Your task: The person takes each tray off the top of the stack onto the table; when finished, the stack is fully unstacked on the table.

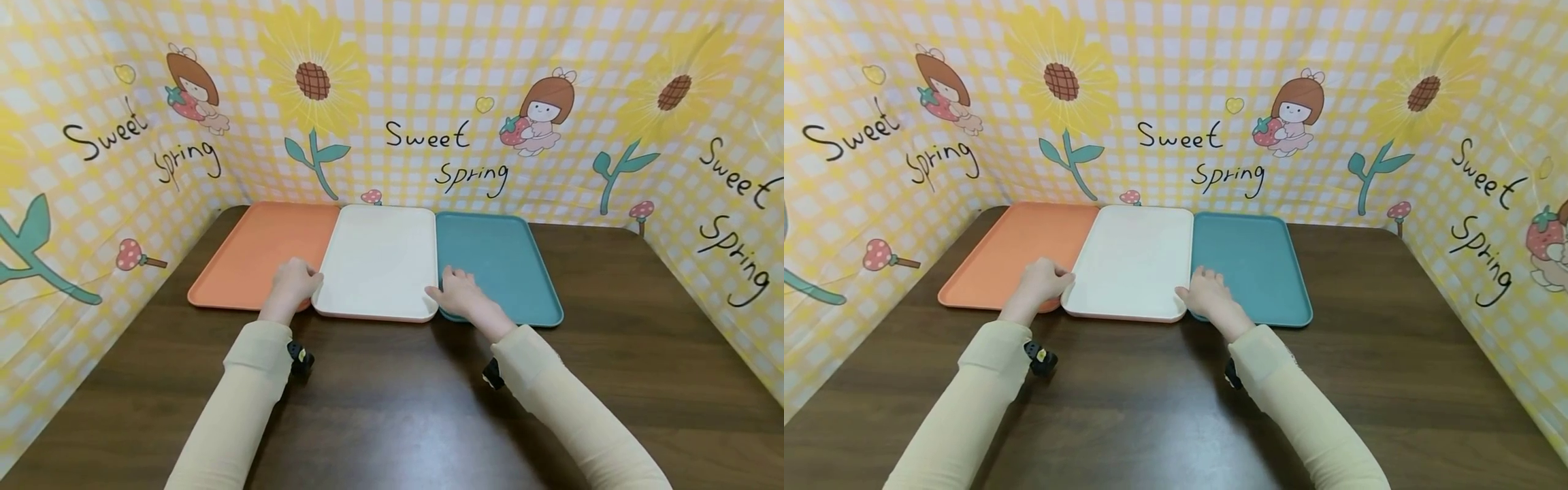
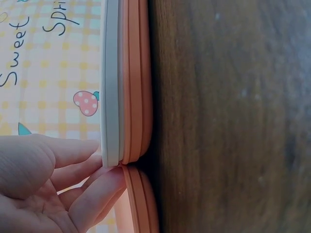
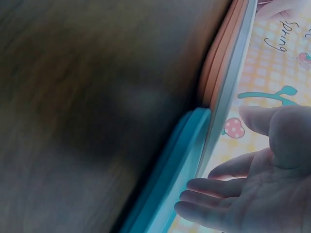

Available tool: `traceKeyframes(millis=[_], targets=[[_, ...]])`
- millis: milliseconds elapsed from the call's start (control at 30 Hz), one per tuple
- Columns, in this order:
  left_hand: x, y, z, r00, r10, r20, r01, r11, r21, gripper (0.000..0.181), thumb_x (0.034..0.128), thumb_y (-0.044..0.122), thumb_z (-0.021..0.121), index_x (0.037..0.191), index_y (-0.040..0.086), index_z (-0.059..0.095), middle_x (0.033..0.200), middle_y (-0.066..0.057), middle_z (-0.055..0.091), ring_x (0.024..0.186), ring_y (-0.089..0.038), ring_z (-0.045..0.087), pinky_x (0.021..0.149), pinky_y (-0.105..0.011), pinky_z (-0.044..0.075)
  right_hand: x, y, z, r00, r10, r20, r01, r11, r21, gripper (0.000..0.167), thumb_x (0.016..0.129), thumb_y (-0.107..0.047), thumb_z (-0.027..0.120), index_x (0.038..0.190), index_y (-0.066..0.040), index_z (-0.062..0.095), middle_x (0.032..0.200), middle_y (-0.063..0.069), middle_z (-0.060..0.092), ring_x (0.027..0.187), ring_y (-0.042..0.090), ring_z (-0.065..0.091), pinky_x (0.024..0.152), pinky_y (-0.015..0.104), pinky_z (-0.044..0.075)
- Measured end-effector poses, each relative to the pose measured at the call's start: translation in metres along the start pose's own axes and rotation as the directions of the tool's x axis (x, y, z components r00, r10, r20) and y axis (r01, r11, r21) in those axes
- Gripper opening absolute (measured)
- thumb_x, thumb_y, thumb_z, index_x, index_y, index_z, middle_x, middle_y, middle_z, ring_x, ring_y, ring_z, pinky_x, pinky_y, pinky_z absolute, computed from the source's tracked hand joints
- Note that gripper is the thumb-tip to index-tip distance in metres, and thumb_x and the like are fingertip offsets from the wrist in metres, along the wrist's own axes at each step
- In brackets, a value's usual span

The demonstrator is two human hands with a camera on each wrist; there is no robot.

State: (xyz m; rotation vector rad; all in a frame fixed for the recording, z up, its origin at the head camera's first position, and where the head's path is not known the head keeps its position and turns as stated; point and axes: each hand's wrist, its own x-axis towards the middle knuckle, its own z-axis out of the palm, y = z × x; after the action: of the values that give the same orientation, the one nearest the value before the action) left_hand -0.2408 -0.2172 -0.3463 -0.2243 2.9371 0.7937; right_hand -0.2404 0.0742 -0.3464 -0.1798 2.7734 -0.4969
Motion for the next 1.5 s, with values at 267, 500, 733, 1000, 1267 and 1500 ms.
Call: traceKeyframes(millis=[267, 500, 733, 1000, 1267, 1500], targets=[[-0.001, 0.001, 0.001, 1.000, 0.004, -0.013, -0.004, 1.000, -0.004, 0.036, 0.0920, 0.017, 0.047, 0.062, 0.007, 0.065, 0.056, -0.003, 0.052, 0.058, -0.019, 0.043, 0.051, -0.026, 0.032, 0.002, -0.007, 0.008, 1.000, -0.029, -0.004, 0.029, 1.000, -0.010, 0.061, 0.099, -0.040, 0.041, 0.138, 0.006, 0.037, 0.145, 0.027, 0.031, 0.136, 0.042, 0.025, 0.108, 0.049, 0.031], [0.000, 0.001, 0.003, 0.999, 0.013, -0.044, -0.012, 1.000, 0.007, 0.038, 0.0911, 0.011, 0.045, 0.055, 0.008, 0.057, 0.053, -0.001, 0.044, 0.059, -0.020, 0.043, 0.053, -0.027, 0.033, 0.006, -0.009, 0.010, 0.997, -0.041, -0.065, 0.039, 0.999, -0.022, 0.037, 0.097, -0.032, 0.047, 0.078, -0.002, 0.055, 0.116, 0.023, 0.053, 0.118, 0.040, 0.041, 0.097, 0.045, 0.037], [0.000, 0.001, 0.004, 0.999, 0.011, -0.052, -0.011, 1.000, -0.002, 0.041, 0.0897, 0.008, 0.045, 0.050, 0.013, 0.045, 0.050, 0.002, 0.031, 0.056, -0.019, 0.037, 0.051, -0.027, 0.030, 0.012, -0.009, 0.008, 0.994, -0.062, -0.089, 0.063, 0.998, 0.012, 0.032, 0.094, -0.018, 0.050, 0.065, -0.007, 0.042, 0.068, 0.010, 0.049, 0.068, 0.023, 0.049, 0.066, 0.032, 0.043], [0.000, 0.000, 0.006, 0.997, 0.031, -0.068, -0.031, 1.000, 0.002, 0.039, 0.0892, 0.008, 0.046, 0.050, 0.012, 0.049, 0.049, 0.002, 0.035, 0.057, -0.019, 0.038, 0.050, -0.026, 0.029, 0.012, -0.008, 0.007, 1.000, -0.002, -0.019, 0.004, 0.994, 0.106, 0.037, 0.094, -0.008, 0.044, 0.059, -0.013, 0.035, 0.052, 0.000, 0.030, 0.046, 0.013, 0.030, 0.047, 0.025, 0.030], [0.002, -0.001, 0.008, 0.997, 0.018, -0.079, -0.018, 1.000, -0.004, 0.038, 0.0894, 0.008, 0.046, 0.052, 0.011, 0.051, 0.050, 0.002, 0.036, 0.056, -0.018, 0.039, 0.049, -0.025, 0.029, 0.009, -0.005, 0.009, 0.997, -0.039, -0.066, 0.051, 0.983, 0.178, 0.044, 0.089, 0.003, 0.039, 0.058, -0.019, 0.018, 0.052, -0.004, 0.011, 0.050, 0.011, 0.010, 0.046, 0.025, 0.018], [0.002, -0.001, 0.008, 0.997, 0.018, -0.075, -0.017, 1.000, 0.008, 0.036, 0.0904, 0.009, 0.045, 0.055, 0.010, 0.056, 0.052, 0.001, 0.040, 0.056, -0.019, 0.041, 0.049, -0.026, 0.031, 0.008, -0.006, 0.008, 0.997, -0.024, -0.073, 0.037, 0.981, 0.190, 0.045, 0.089, 0.001, 0.041, 0.056, -0.018, 0.018, 0.051, -0.004, 0.011, 0.049, 0.010, 0.009, 0.045, 0.024, 0.017]])
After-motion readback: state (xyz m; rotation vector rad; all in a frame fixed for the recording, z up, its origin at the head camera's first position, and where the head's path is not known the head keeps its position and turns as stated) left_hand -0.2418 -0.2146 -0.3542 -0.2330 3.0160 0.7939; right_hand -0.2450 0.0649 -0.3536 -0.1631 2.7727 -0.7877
